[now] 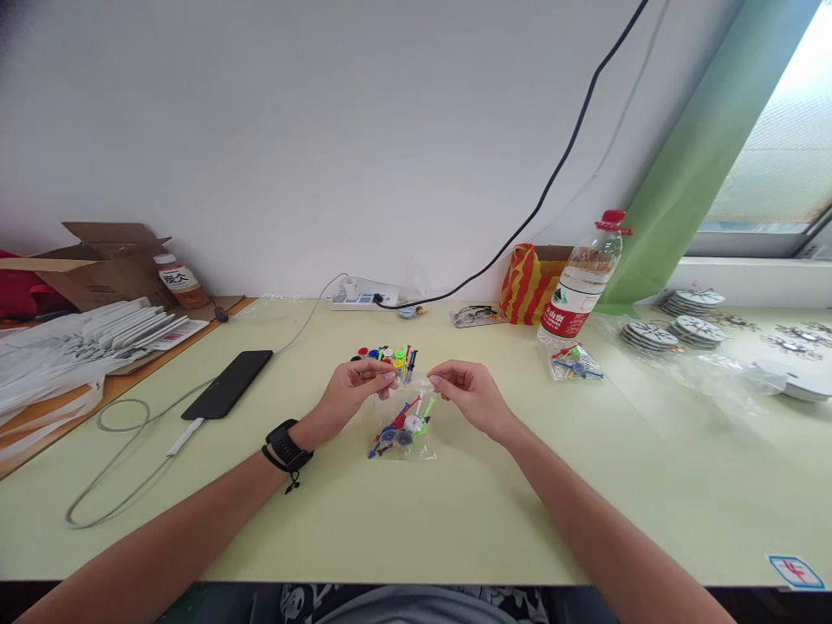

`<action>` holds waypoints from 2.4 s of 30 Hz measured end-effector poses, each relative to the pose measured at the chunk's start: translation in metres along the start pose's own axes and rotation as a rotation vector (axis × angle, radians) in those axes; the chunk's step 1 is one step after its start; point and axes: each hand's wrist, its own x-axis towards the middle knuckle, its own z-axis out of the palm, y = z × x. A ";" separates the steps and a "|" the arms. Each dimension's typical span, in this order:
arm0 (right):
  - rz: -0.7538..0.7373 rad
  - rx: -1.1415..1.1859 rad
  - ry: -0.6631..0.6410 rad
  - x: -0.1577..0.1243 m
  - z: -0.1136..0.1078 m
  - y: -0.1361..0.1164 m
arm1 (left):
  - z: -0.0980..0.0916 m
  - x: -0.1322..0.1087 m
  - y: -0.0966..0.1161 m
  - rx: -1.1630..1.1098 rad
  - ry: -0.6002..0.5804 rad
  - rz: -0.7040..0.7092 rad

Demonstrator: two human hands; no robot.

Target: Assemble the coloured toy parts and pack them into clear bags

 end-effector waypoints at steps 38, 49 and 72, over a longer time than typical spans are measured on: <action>-0.040 -0.005 0.052 0.003 0.005 0.017 | -0.005 0.001 -0.007 0.089 -0.033 0.018; -0.019 -0.021 0.050 0.005 0.006 0.021 | -0.011 0.006 -0.019 0.143 -0.031 0.055; -0.017 -0.067 0.078 0.007 0.003 0.026 | -0.013 0.008 -0.021 0.206 -0.018 0.063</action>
